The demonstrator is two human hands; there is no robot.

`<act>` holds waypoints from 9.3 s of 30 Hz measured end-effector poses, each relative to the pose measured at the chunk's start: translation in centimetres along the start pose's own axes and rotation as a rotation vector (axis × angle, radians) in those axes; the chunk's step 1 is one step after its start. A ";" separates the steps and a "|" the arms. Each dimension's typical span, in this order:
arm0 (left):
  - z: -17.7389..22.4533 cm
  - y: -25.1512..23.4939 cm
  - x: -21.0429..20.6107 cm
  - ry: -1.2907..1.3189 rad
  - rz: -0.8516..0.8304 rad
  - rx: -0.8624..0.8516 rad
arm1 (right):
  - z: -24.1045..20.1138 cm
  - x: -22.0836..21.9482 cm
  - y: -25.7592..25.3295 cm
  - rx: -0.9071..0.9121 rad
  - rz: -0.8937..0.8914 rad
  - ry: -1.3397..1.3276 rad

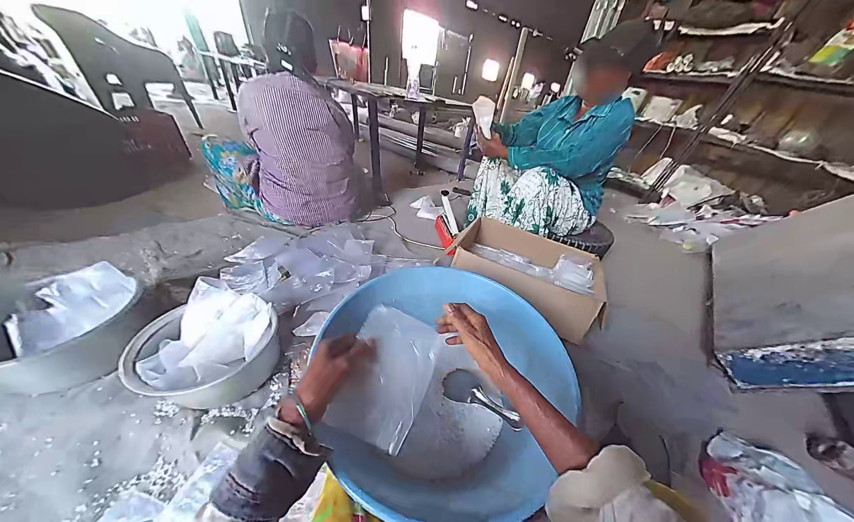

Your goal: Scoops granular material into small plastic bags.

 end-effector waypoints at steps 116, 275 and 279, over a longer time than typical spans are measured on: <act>1.9 2.6 -3.2 -0.505 -0.047 -0.071 | 0.5 -5.0 8.2 0.232 0.077 0.262; -3.5 -1.0 -4.2 -0.257 -0.144 0.103 | 0.5 0.7 6.9 -0.008 0.026 0.848; -3.5 -1.3 -4.2 -0.354 -0.161 0.074 | 3.1 2.3 4.5 -0.292 -0.163 1.184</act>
Point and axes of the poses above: each hand's wrist, its own y-axis away from the middle knuckle, its own x-axis out of the back of the hand, z = x × y, the point moved 2 cm from there along -y, towards the middle knuckle, and after that the axes turned 3 degrees about z, right-handed, at the moved point
